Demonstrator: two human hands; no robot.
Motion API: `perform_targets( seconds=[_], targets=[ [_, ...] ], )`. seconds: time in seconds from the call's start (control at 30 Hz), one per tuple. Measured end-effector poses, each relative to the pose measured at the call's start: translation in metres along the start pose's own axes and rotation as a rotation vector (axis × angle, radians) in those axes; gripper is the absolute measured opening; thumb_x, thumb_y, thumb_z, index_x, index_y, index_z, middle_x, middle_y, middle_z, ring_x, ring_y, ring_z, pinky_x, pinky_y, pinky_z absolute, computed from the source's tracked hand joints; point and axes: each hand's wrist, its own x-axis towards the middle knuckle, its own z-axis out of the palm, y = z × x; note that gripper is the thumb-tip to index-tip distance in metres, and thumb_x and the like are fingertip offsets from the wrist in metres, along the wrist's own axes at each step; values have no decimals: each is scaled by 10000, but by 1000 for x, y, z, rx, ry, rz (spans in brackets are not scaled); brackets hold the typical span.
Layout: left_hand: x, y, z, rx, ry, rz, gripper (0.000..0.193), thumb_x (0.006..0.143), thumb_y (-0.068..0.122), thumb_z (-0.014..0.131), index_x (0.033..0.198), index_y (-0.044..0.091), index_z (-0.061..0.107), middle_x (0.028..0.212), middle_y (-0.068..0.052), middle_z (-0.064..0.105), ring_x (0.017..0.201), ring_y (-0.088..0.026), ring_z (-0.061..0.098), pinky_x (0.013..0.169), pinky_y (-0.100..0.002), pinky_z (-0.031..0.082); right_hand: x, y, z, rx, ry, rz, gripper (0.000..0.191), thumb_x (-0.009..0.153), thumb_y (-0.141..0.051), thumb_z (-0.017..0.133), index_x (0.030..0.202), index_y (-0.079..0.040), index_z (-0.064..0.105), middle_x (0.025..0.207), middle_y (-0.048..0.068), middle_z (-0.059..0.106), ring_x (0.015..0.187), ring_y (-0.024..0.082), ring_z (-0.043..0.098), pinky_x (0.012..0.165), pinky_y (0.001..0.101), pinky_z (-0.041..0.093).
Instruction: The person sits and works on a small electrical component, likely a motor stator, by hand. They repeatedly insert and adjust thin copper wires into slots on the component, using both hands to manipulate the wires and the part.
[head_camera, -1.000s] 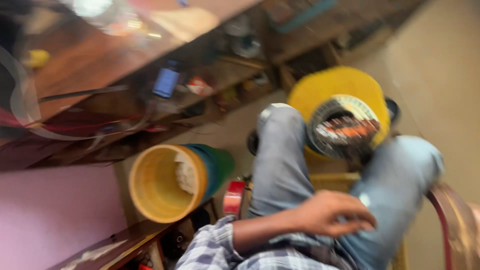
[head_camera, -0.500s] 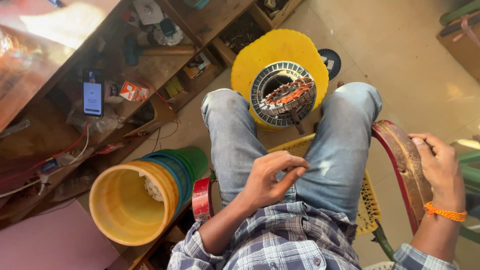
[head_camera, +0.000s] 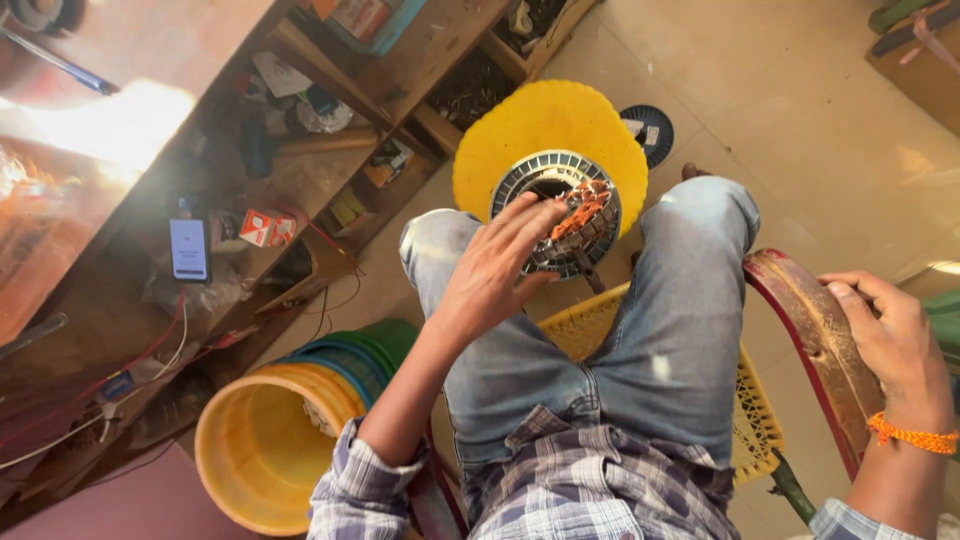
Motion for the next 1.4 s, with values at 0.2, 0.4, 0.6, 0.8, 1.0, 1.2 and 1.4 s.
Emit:
perform_targets(
  seconds=[0.2,0.4,0.6,0.8,1.0,1.2,1.4],
  targets=[
    [13,-52,9,-132,-130,83,834,850,184,839,1562,206,405,1512,-40,585,1315,-290,623,1071,-389,533,-20,-17,8,86,258,-182,143,1188,-96,572,1175,10,667,1012,59,672,910,81,622,843,235,502],
    [13,-70,9,-260,-166,58,992,791,136,867,1608,184,307,1511,18,587,1313,-308,616,1062,-401,536,-53,-143,98,154,181,-400,120,1098,-104,666,1082,-14,744,926,76,653,827,135,577,773,259,471],
    [15,-71,8,-340,-142,116,993,796,80,866,1611,198,311,1502,13,593,1374,-300,593,1104,-390,539,-28,-220,181,108,241,-734,174,983,-18,690,1154,-3,666,1181,161,696,1130,356,669,1005,424,519],
    [10,-70,6,-380,-162,61,915,850,77,831,1620,176,348,1502,12,628,1403,-294,600,1141,-391,522,-31,-223,196,129,236,-751,205,1020,-102,705,1185,-9,626,1102,124,738,1078,347,700,1219,546,384],
    [-3,-39,21,-337,137,146,735,875,200,851,1499,136,468,1469,-38,597,1371,-286,566,1167,-424,417,-28,-217,206,165,190,-791,256,1009,-124,698,1241,-27,648,1162,121,734,1180,351,677,1235,562,339],
    [-1,-24,43,-213,271,7,534,860,177,834,1349,143,620,1283,-4,691,1157,-246,624,1049,-394,455,-29,-218,211,79,220,-807,331,949,-69,723,1270,-26,655,1260,149,672,1233,385,570,1143,505,399],
    [-5,-32,43,-209,265,26,448,866,141,818,1288,136,665,1254,-23,712,1143,-253,637,1038,-388,465,-24,-203,210,99,185,-698,203,923,-87,749,1120,-59,715,1174,138,645,1142,357,571,1020,440,466]
  ],
)
